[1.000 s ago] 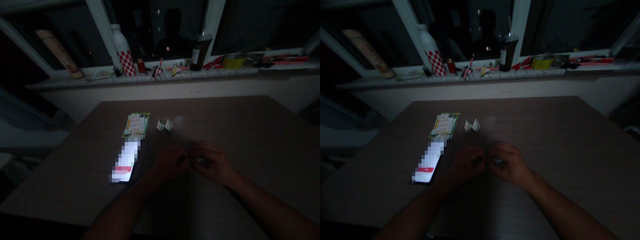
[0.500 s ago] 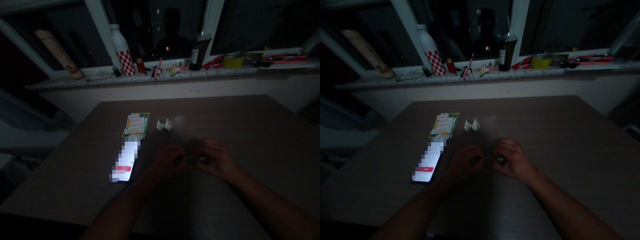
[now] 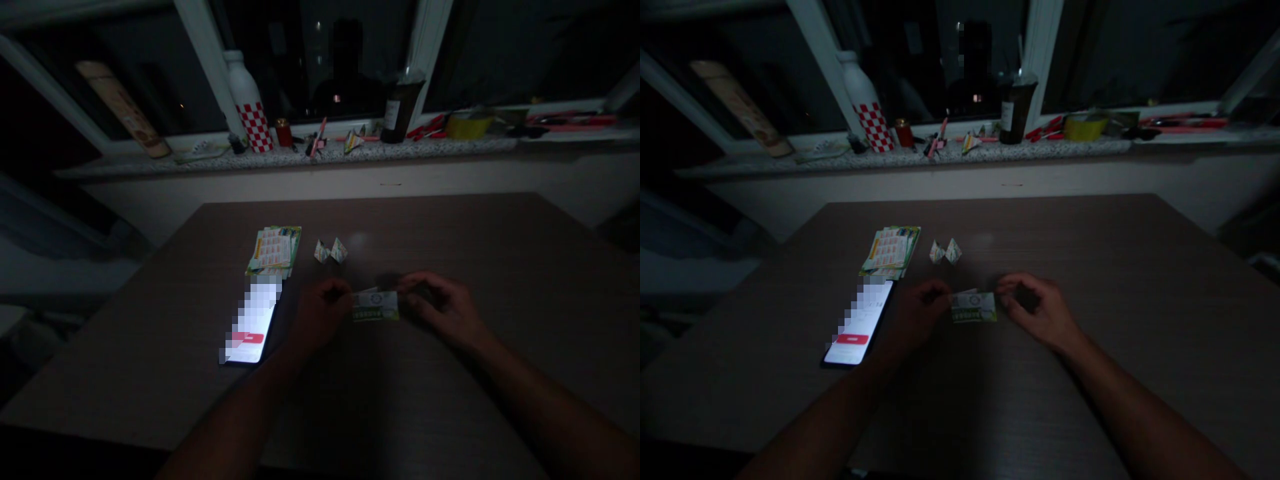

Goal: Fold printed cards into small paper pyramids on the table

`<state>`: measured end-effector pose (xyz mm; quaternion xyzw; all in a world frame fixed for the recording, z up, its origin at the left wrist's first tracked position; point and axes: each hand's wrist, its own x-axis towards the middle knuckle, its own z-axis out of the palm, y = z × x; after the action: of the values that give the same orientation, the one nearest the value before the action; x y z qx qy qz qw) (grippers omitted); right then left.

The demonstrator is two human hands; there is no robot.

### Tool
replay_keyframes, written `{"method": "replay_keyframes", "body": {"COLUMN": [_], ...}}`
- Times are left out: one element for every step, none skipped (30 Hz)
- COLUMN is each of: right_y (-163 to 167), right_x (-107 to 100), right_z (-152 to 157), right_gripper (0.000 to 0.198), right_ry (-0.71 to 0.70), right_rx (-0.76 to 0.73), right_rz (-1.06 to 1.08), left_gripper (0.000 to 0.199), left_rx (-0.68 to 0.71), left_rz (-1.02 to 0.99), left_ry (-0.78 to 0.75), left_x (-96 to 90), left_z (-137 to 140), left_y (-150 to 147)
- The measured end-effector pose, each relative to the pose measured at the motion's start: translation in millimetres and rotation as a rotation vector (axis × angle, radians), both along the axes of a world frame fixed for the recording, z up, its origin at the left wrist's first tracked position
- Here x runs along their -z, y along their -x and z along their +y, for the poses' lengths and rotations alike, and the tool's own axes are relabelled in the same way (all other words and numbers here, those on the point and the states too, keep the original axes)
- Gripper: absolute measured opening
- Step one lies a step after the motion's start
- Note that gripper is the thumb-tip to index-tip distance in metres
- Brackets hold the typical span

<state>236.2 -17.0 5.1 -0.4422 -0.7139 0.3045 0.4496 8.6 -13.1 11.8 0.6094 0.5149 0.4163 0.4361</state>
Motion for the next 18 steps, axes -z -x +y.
{"method": "replay_keyframes", "body": {"right_y": [4,8,12,15,18,20,21,22,22,22,22,21,21,21,21,21,22,22], "right_x": [2,4,6,7,8,9,9,9,10,10,11,11,12,13,13,14,14,14], "right_z": [-1,-1,-2,-2,-3,-3,-2,-2,-1,0,1,2,3,4,5,6,6,7], "right_gripper": [0.020,0.024,0.026,0.027,0.028,0.028,0.027,0.028,0.028,0.029,0.031,0.032,0.033,0.034,0.035,0.035,0.035,0.035], "right_ry": [0.089,0.168,0.241,0.308,0.375,0.430,0.475,0.511,0.537,0.557,0.574,0.588,0.601,0.612,0.622,0.631,0.637,0.638], "right_rx": [-0.041,-0.070,-0.091,-0.093,-0.089,-0.073,-0.050,-0.025,0.000,0.022,0.038,0.047,0.051,0.052,0.051,0.044,0.033,0.018], "right_rz": [0.075,0.143,0.205,0.268,0.317,0.353,0.378,0.393,0.403,0.412,0.418,0.421,0.421,0.416,0.410,0.406,0.404,0.408], "left_gripper": [0.008,0.008,0.009,0.010,0.010,0.011,0.011,0.010,0.011,0.017,0.026,0.036,0.044,0.050,0.054,0.055,0.051,0.046], "left_rx": [-0.012,-0.016,-0.013,-0.003,0.016,0.040,0.062,0.080,0.095,0.104,0.118,0.149,0.207,0.272,0.320,0.355,0.373,0.372], "left_rz": [-0.034,-0.060,-0.080,-0.088,-0.084,-0.067,-0.036,0.009,0.065,0.127,0.194,0.265,0.325,0.383,0.445,0.501,0.550,0.589], "left_ry": [0.037,0.068,0.093,0.115,0.133,0.143,0.138,0.113,0.064,-0.015,-0.111,-0.221,-0.331,-0.401,-0.447,-0.479,-0.490,-0.487], "left_x": [1.8,3.6,5.4,7.1,8.9,10.5,11.9,12.7,12.9,12.3,11.1,9.3,7.3,5.6,4.4,4.0,4.6,5.9], "left_z": [1,1,2,2,2,2,1,0,-3,-5,-8,-11,-14,-17,-18,-20,-20,-20], "left_y": [-2,-4,-6,-7,-8,-9,-10,-10,-10,-10,-10,-10,-10,-11,-11,-12,-13,-14]}}
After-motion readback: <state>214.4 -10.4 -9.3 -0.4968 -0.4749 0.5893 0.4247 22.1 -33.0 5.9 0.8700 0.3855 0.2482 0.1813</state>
